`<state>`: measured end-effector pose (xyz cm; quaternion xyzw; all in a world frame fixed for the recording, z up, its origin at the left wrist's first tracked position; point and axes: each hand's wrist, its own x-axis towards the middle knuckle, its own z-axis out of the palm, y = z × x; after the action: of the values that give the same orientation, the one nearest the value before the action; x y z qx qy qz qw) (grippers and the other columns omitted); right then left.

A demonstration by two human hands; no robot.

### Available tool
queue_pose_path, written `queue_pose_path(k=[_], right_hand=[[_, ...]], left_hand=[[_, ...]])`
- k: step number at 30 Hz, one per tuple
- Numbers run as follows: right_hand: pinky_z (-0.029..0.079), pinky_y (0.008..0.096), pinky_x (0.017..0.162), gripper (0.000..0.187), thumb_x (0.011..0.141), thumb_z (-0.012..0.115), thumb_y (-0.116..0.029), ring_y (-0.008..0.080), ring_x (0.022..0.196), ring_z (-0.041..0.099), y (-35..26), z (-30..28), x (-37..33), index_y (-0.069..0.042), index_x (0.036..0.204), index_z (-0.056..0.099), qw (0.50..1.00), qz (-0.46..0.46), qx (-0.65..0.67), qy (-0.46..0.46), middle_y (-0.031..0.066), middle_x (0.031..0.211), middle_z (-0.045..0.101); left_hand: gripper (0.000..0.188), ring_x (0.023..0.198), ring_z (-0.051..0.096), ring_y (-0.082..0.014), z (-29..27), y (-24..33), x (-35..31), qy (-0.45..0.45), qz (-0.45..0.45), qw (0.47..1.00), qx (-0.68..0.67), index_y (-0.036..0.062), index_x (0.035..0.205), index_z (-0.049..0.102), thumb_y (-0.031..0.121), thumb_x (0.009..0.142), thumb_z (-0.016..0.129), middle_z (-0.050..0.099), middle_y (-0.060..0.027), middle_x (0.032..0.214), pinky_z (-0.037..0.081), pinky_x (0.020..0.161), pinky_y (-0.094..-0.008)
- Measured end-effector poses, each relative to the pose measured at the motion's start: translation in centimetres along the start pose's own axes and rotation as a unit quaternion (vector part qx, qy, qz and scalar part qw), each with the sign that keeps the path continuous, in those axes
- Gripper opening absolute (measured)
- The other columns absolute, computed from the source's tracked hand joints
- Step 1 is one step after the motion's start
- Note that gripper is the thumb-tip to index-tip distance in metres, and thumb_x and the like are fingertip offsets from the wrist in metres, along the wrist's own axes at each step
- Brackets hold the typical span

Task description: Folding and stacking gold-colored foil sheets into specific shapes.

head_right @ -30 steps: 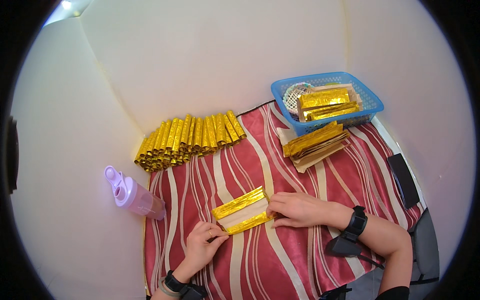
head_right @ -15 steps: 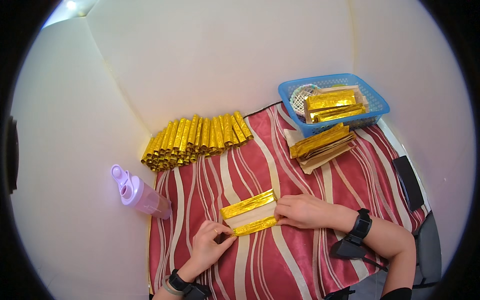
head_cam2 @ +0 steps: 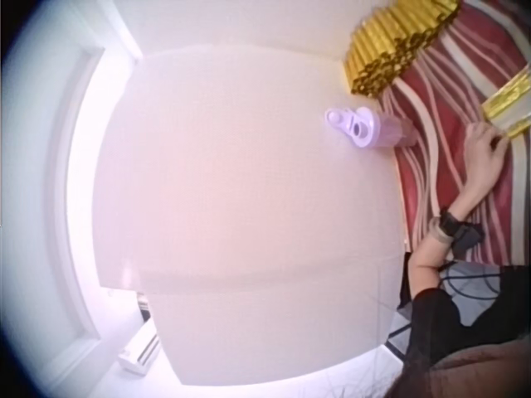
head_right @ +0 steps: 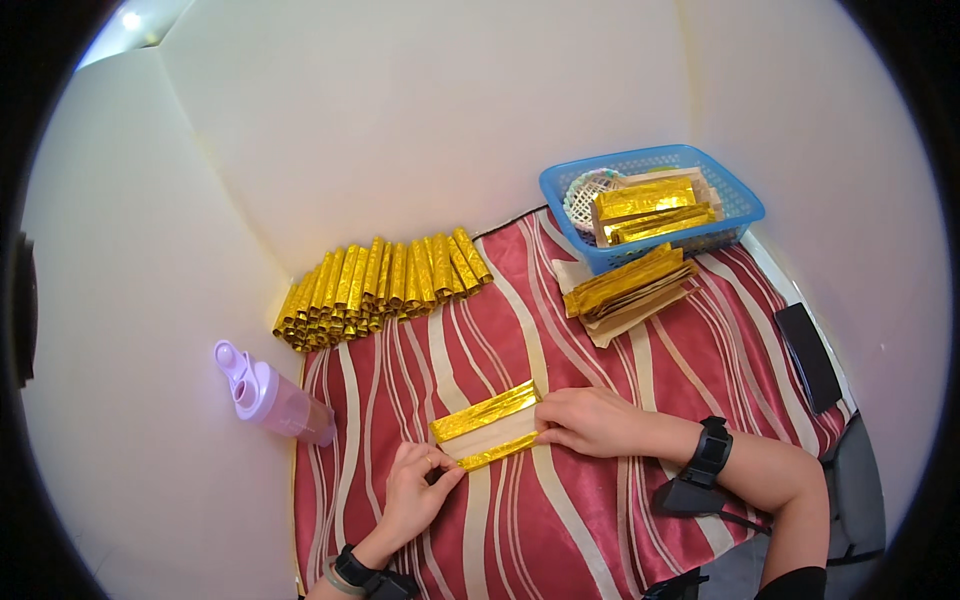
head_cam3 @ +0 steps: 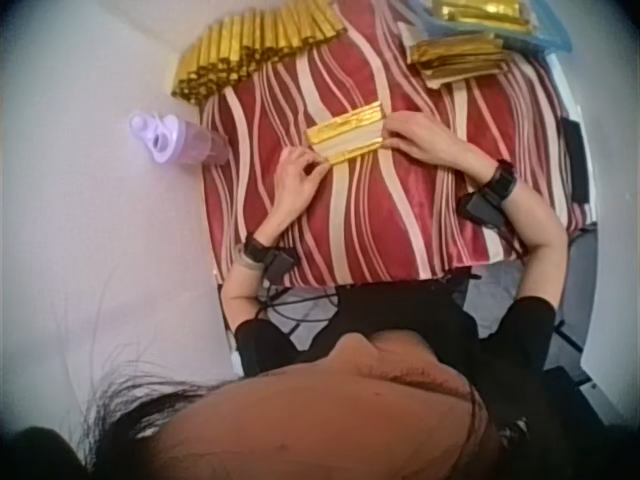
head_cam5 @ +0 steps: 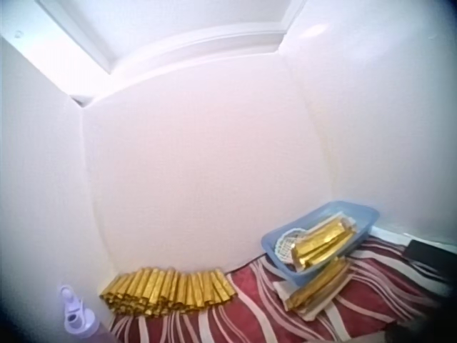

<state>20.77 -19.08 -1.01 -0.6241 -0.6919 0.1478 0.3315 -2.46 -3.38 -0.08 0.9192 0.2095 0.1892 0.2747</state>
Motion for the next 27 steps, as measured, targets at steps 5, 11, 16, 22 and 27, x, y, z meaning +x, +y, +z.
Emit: queue_pose_path(k=[5,11,16,22,27], right_hand=[[0.045,0.0417,0.068,0.018,0.085,0.064,-0.02,0.0325,0.079,0.059,-0.3,-0.1,0.2,-0.004,0.087,0.055,0.998,0.054,0.034,-0.013,0.0124,0.082,0.059],[0.045,0.0424,0.069,0.017,0.084,0.064,-0.018,0.0324,0.079,0.059,-0.4,0.0,0.3,-0.004,0.086,0.055,0.999,0.043,0.011,-0.008,0.0127,0.082,0.059],[0.045,0.0423,0.068,0.016,0.084,0.064,-0.017,0.0321,0.08,0.059,-0.9,-0.3,0.4,-0.004,0.086,0.055,0.998,0.055,0.001,-0.017,0.0127,0.083,0.059],[0.046,0.042,0.069,0.016,0.084,0.064,-0.016,0.0317,0.081,0.059,-1.2,-0.3,0.4,-0.004,0.087,0.055,0.998,0.054,-0.017,-0.014,0.0121,0.085,0.058],[0.046,0.0411,0.071,0.016,0.084,0.064,-0.016,0.031,0.084,0.058,-1.2,-0.1,0.2,-0.004,0.089,0.055,0.999,0.041,-0.033,0.01,0.0114,0.087,0.057]], left_hand=[[0.012,0.083,0.052,-0.0239,0.1,0.0,0.1,-0.004,-0.017,1.0,0.007,0.0062,0.076,0.066,0.017,0.077,0.071,0.06,-0.004,0.078,0.043,0.074,-0.0355],[0.013,0.082,0.051,-0.0222,0.2,0.1,0.2,-0.004,-0.042,0.999,0.018,0.0053,0.077,0.065,0.016,0.077,0.071,0.059,-0.0041,0.078,0.042,0.072,-0.034],[0.015,0.08,0.05,-0.0212,0.4,0.3,0.4,-0.022,-0.064,0.997,0.048,0.0044,0.076,0.063,0.016,0.076,0.072,0.057,-0.0045,0.076,0.041,0.07,-0.0332],[0.016,0.079,0.049,-0.0215,0.3,0.5,0.5,0.005,-0.069,0.996,0.05,0.0048,0.075,0.062,0.018,0.076,0.072,0.054,-0.0047,0.076,0.041,0.069,-0.0336],[0.016,0.08,0.05,-0.0217,0.2,0.4,0.6,-0.005,-0.07,0.997,0.034,0.0045,0.077,0.062,0.015,0.075,0.074,0.054,-0.0047,0.076,0.042,0.07,-0.033]])
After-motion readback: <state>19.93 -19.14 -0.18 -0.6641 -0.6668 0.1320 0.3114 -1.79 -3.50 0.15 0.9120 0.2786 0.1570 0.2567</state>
